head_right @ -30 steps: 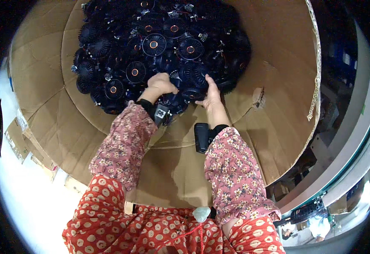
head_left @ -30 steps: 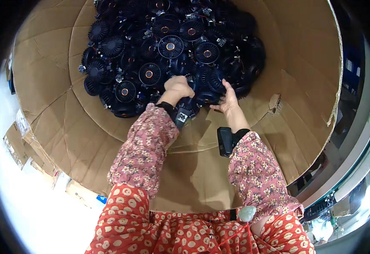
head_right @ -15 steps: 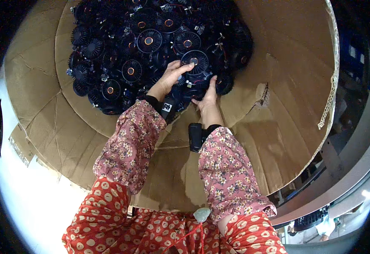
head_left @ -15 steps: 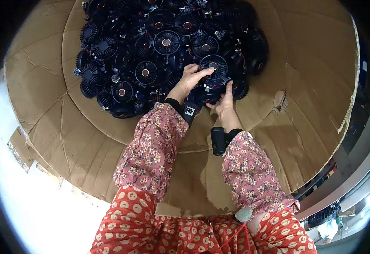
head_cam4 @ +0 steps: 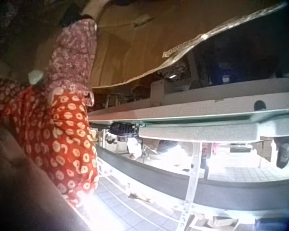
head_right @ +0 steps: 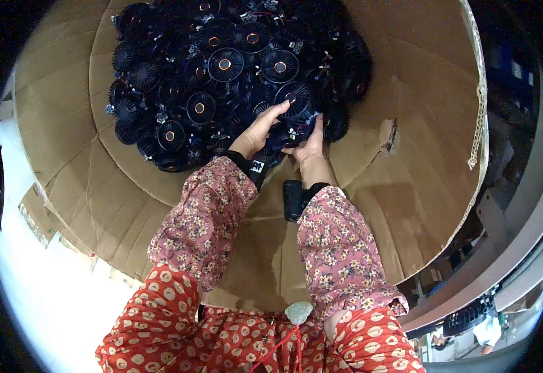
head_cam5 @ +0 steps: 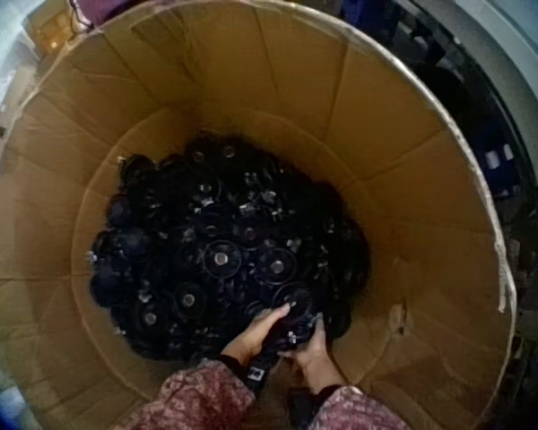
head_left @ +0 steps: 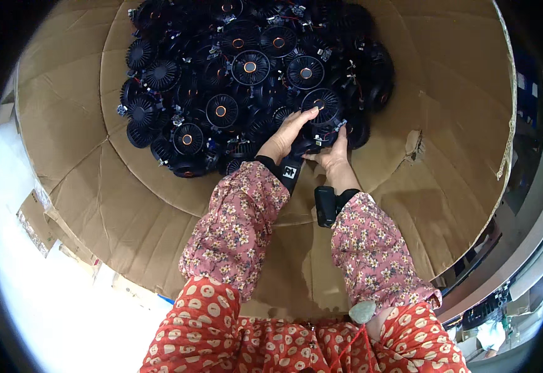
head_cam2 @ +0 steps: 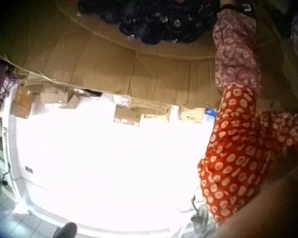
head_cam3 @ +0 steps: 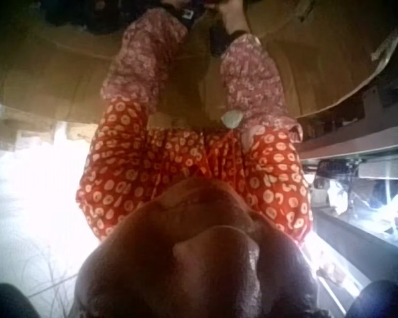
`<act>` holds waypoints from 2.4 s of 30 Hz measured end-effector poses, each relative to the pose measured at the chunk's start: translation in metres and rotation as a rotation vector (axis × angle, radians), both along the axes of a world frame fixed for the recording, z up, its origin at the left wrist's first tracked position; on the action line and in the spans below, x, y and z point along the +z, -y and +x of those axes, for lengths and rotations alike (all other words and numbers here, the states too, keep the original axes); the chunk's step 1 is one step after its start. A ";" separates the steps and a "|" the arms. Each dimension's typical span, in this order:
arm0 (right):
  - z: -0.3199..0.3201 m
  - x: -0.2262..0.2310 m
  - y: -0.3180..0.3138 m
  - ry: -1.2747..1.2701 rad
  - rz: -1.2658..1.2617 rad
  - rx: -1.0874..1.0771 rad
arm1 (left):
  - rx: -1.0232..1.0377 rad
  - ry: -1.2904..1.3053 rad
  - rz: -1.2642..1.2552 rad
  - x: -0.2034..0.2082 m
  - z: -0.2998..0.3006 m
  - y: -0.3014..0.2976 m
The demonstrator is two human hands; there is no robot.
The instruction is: Assembling the internal battery and circuit components of a portable electric fan.
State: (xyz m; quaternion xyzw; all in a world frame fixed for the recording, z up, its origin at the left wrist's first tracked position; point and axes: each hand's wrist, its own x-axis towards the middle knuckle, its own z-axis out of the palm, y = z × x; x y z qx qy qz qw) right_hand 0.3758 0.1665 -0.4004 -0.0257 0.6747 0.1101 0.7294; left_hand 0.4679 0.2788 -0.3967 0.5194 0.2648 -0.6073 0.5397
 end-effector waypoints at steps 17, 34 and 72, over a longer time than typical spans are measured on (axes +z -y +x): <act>0.017 0.191 -0.004 0.652 -0.319 -0.046 | 0.338 0.676 -0.190 0.214 -0.037 -0.032; -0.256 0.355 0.309 0.367 -0.940 -0.267 | -0.125 0.188 -0.754 0.332 -0.199 0.296; -0.253 0.258 0.383 -0.113 -1.838 0.713 | -0.463 1.912 -0.467 0.282 -0.113 0.317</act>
